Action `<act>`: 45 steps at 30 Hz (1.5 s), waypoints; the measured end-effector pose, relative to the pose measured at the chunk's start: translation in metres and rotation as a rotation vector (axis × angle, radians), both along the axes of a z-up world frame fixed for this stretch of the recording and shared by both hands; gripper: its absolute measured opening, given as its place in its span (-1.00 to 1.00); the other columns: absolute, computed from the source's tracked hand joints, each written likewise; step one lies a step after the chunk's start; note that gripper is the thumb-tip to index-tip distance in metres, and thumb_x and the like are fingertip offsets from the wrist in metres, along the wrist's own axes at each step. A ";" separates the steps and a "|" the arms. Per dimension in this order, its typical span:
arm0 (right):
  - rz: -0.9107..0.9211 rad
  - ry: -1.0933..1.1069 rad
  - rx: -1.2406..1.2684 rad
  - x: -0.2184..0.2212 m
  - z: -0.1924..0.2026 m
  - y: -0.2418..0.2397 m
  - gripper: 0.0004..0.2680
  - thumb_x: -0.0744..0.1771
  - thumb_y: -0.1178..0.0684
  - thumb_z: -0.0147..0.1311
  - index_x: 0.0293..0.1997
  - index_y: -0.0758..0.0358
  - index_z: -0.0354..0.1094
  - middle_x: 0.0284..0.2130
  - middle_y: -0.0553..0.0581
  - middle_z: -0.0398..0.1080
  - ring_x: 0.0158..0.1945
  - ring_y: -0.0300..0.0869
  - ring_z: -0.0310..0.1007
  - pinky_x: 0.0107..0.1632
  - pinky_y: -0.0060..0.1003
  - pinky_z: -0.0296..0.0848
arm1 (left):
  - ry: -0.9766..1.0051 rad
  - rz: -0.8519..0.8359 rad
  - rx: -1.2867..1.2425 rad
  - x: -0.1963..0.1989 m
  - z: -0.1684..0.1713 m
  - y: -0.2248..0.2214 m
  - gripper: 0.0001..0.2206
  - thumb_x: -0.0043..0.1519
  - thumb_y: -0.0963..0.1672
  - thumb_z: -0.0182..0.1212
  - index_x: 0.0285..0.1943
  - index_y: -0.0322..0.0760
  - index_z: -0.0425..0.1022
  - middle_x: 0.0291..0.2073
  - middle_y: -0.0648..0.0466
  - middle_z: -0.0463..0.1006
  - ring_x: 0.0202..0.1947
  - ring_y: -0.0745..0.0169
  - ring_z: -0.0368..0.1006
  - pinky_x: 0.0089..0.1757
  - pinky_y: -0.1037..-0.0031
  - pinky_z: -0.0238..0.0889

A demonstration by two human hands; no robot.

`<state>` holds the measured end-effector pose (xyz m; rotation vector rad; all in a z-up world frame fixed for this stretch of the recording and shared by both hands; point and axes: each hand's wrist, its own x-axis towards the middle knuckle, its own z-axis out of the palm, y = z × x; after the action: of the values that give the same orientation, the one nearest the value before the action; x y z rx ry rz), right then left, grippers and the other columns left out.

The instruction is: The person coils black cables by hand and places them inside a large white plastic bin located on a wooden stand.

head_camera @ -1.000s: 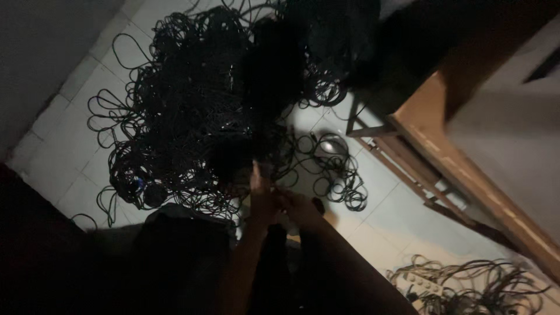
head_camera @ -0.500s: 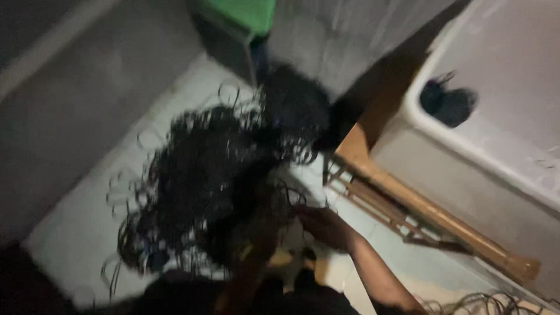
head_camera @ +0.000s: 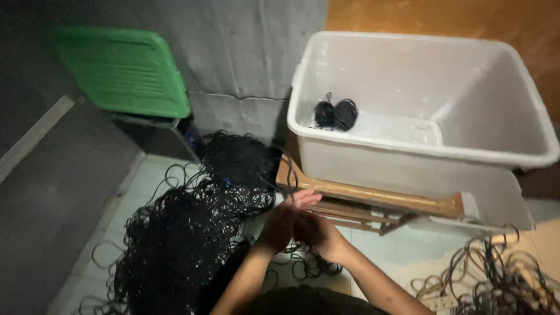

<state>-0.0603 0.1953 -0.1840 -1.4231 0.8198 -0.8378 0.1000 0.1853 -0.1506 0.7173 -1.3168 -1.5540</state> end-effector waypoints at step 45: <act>-0.404 0.412 -0.848 -0.073 -0.031 0.017 -0.62 0.22 0.00 0.18 0.15 0.17 0.29 -0.22 0.18 0.42 -0.17 -0.09 0.41 -0.12 -0.25 0.39 | 0.018 -0.988 0.068 -0.062 0.050 0.013 -0.51 0.53 0.03 -0.20 0.24 -0.51 0.45 -0.47 0.16 0.41 -0.56 0.53 0.22 -0.50 0.69 0.07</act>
<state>-0.1331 0.2126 -0.2145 -2.2680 1.1565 -1.3161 0.0381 0.1979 -0.1004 0.0376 -1.7262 -2.3581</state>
